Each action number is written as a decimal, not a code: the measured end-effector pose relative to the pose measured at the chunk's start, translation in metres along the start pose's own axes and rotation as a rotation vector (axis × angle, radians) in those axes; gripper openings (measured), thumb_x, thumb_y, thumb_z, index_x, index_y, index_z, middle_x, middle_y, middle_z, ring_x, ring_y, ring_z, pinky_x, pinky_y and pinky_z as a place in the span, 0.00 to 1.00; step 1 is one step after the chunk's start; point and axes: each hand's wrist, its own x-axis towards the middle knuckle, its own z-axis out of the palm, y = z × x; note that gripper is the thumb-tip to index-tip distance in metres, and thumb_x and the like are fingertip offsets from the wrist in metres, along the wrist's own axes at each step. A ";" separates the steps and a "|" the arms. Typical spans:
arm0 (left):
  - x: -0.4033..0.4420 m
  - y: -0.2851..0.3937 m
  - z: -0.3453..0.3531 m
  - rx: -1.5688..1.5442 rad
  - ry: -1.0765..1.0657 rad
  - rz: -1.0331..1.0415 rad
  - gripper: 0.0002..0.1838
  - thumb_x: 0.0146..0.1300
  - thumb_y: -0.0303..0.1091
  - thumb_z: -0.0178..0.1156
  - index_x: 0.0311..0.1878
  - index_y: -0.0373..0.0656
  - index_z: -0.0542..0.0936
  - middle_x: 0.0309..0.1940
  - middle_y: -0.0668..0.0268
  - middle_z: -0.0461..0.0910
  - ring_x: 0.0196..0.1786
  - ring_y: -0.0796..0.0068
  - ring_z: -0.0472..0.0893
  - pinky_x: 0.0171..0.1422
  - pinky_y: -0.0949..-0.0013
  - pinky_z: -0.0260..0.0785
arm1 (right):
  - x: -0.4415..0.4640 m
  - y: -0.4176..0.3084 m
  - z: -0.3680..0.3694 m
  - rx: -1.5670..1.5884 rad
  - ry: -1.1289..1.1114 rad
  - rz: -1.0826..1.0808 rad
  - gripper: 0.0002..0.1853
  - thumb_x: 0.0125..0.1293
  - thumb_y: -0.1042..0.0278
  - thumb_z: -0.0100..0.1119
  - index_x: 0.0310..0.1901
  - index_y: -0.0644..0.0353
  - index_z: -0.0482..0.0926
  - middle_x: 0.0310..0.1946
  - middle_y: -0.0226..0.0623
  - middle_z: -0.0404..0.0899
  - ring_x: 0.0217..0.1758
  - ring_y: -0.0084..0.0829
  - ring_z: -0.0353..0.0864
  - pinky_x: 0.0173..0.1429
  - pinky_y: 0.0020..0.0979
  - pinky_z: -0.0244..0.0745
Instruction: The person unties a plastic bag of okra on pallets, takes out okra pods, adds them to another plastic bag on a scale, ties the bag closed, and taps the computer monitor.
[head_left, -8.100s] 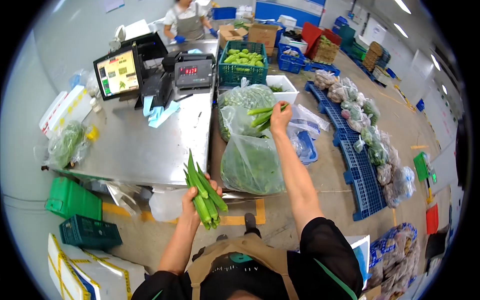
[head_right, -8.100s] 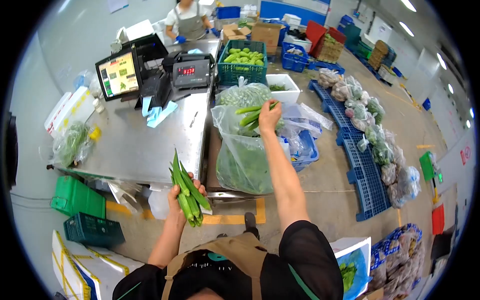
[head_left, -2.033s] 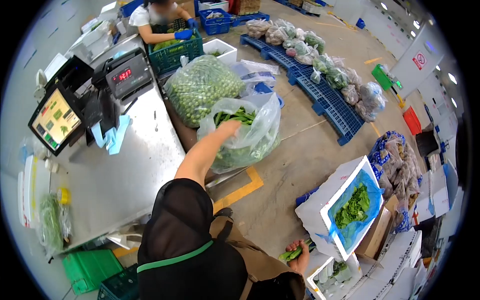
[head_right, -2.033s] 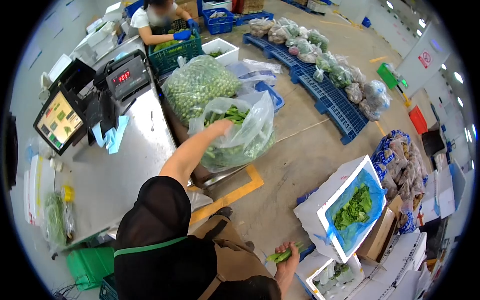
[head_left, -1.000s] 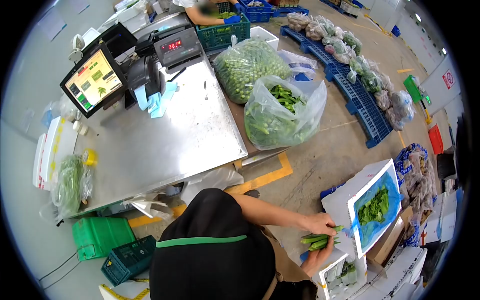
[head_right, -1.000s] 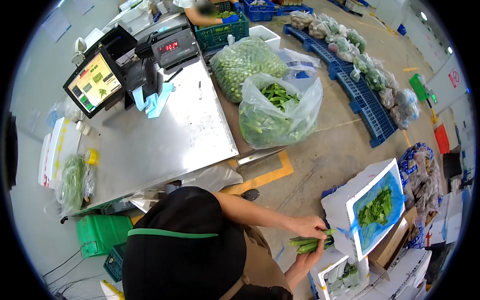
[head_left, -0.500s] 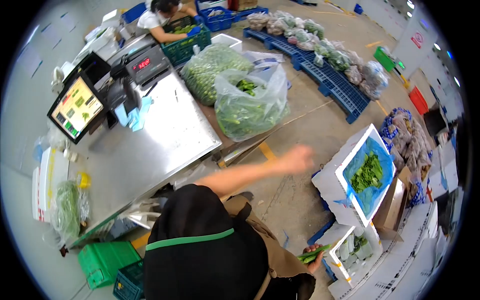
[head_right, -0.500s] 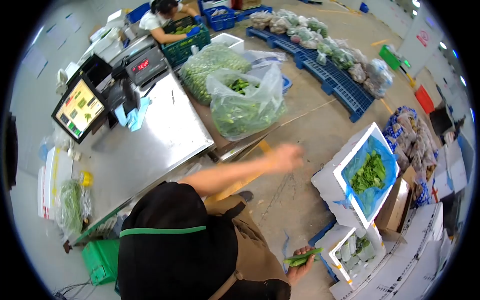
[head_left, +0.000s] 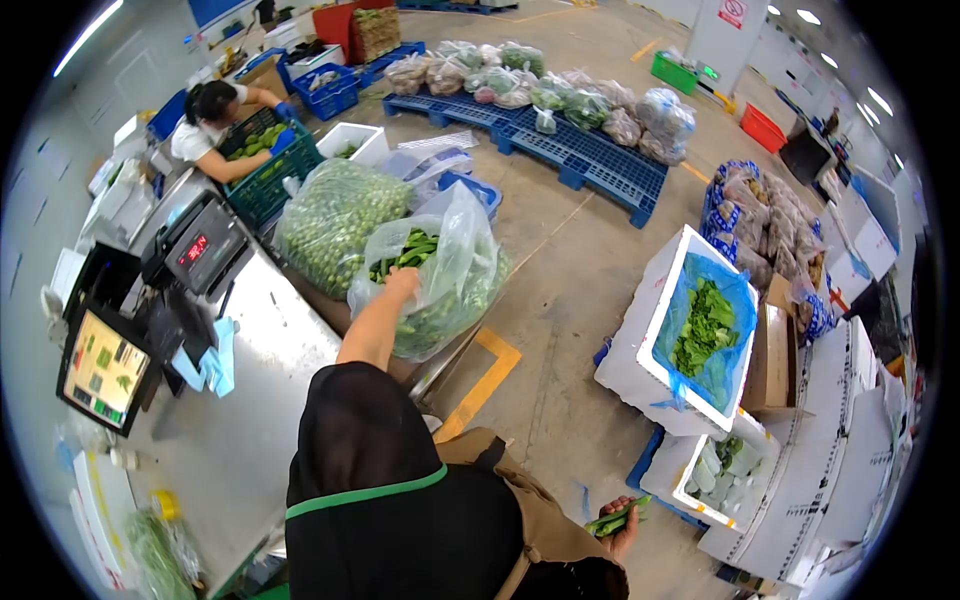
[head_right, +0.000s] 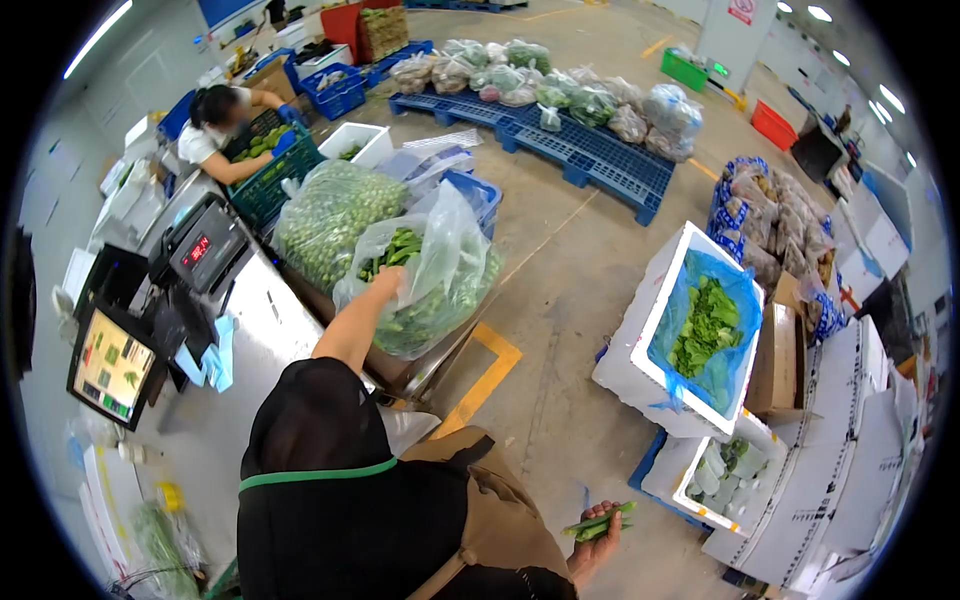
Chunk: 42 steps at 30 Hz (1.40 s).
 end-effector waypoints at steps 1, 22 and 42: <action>-0.007 0.010 -0.002 0.035 -0.007 -0.048 0.11 0.56 0.33 0.60 0.42 0.43 0.82 0.47 0.57 0.81 0.53 0.60 0.79 0.59 0.46 0.62 | 0.002 0.005 0.005 -0.027 0.014 -0.008 0.10 0.66 0.69 0.57 0.46 0.59 0.70 0.36 0.33 0.70 0.37 0.27 0.70 0.43 0.30 0.71; -0.039 0.005 -0.111 -0.089 0.521 -0.091 0.11 0.55 0.38 0.60 0.33 0.38 0.79 0.30 0.50 0.80 0.35 0.50 0.82 0.39 0.53 0.74 | 0.020 0.004 0.003 -0.046 0.080 -0.014 0.07 0.66 0.70 0.55 0.43 0.59 0.72 0.35 0.33 0.71 0.37 0.28 0.72 0.45 0.32 0.73; -0.566 0.467 0.081 -0.416 -0.439 1.320 0.18 0.49 0.34 0.60 0.39 0.28 0.72 0.29 0.48 0.79 0.32 0.50 0.81 0.33 0.53 0.73 | -0.030 -0.191 -0.094 -0.382 0.070 0.000 0.21 0.65 0.51 0.59 0.51 0.58 0.71 0.47 0.35 0.75 0.49 0.30 0.74 0.51 0.33 0.73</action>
